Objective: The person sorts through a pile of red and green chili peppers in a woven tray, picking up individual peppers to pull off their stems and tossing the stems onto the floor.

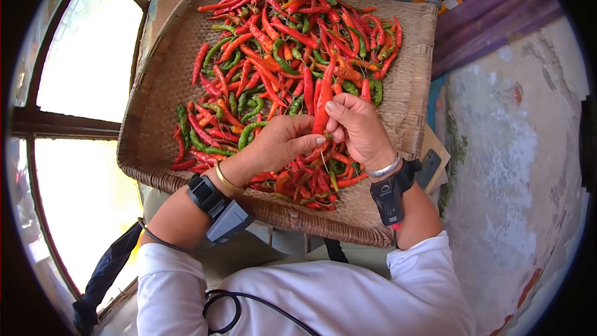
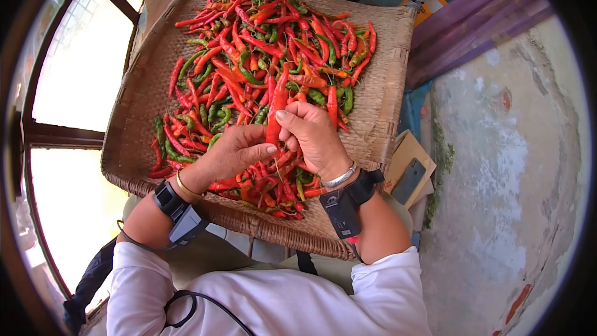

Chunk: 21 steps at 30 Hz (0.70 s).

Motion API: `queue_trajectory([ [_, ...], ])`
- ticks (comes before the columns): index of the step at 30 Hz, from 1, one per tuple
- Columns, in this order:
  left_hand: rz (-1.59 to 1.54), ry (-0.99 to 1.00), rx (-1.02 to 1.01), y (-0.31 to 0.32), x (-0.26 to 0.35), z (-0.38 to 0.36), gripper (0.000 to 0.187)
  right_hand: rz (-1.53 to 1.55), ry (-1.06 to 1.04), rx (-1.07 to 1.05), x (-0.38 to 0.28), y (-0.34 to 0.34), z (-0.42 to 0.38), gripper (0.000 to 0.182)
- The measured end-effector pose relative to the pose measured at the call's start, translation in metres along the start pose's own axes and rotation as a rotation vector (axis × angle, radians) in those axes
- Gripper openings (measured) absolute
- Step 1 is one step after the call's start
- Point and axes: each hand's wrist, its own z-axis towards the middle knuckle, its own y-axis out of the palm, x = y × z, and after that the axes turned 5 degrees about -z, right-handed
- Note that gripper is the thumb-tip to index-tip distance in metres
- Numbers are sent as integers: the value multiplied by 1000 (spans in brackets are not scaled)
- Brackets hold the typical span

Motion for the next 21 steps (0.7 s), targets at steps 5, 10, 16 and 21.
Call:
queue_trajectory([
  [5,37,-55,11,3,-8,-7,21,12,16,-29,-6,3,-3,21],
  [10,299,126,-115,3,-13,-12,20,-104,125,-203,-7,2,-6,35],
  [16,254,-65,-162,4,3,-20,21,-88,-39,-64,-3,16,-5,60],
  [21,-80,-5,31,16,-8,-23,19,-1,-131,-46,1,11,-3,59],
])
